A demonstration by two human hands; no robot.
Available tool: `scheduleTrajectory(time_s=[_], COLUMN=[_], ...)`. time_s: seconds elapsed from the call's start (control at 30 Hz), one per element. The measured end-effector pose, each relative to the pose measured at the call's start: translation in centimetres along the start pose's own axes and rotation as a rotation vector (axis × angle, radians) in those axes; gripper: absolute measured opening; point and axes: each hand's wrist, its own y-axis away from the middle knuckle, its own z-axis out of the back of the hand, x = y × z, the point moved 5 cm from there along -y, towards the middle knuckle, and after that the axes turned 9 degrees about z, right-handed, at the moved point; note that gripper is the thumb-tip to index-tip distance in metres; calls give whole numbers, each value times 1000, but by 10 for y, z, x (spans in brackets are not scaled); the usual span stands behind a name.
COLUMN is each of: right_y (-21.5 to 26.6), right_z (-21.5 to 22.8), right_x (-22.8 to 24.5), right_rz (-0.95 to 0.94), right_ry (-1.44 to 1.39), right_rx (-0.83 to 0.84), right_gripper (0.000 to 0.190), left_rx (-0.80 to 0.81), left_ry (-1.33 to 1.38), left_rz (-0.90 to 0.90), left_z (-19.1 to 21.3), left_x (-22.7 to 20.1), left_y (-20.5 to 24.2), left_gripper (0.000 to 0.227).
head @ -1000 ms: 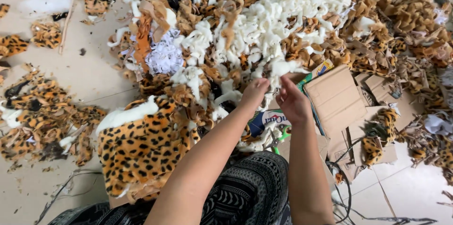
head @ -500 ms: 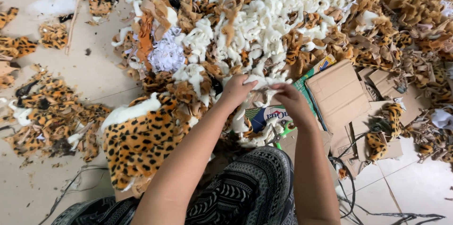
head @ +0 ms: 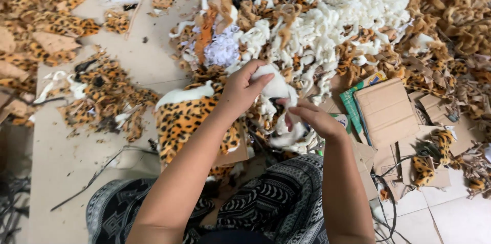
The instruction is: Stuffing leopard-print fabric with foam and tying it with a cord
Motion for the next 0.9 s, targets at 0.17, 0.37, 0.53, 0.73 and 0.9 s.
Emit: scheduleTrajectory(time_s=[0.17, 0.37, 0.53, 0.73, 0.9], right_y=[-10, -17, -10, -3, -11], right_z=[-12, -52, -63, -68, -57], right_x=[-27, -24, -29, -33, -59], right_rz=[364, 448, 404, 319, 225], right_ry=[-78, -158, -217, -115, -43], right_rx=[263, 367, 409, 481, 288], right_gripper=[76, 46, 28, 49, 20], left_rx=[60, -38, -188, -308, -273], left_ry=[-102, -132, -62, 131, 123], left_rz=[43, 30, 57, 105, 56], left_z=[22, 46, 82, 107, 119], left_x=[-33, -36, -1, 20, 7], left_y=[40, 65, 77, 106, 118], left_gripper=[22, 28, 23, 22, 17])
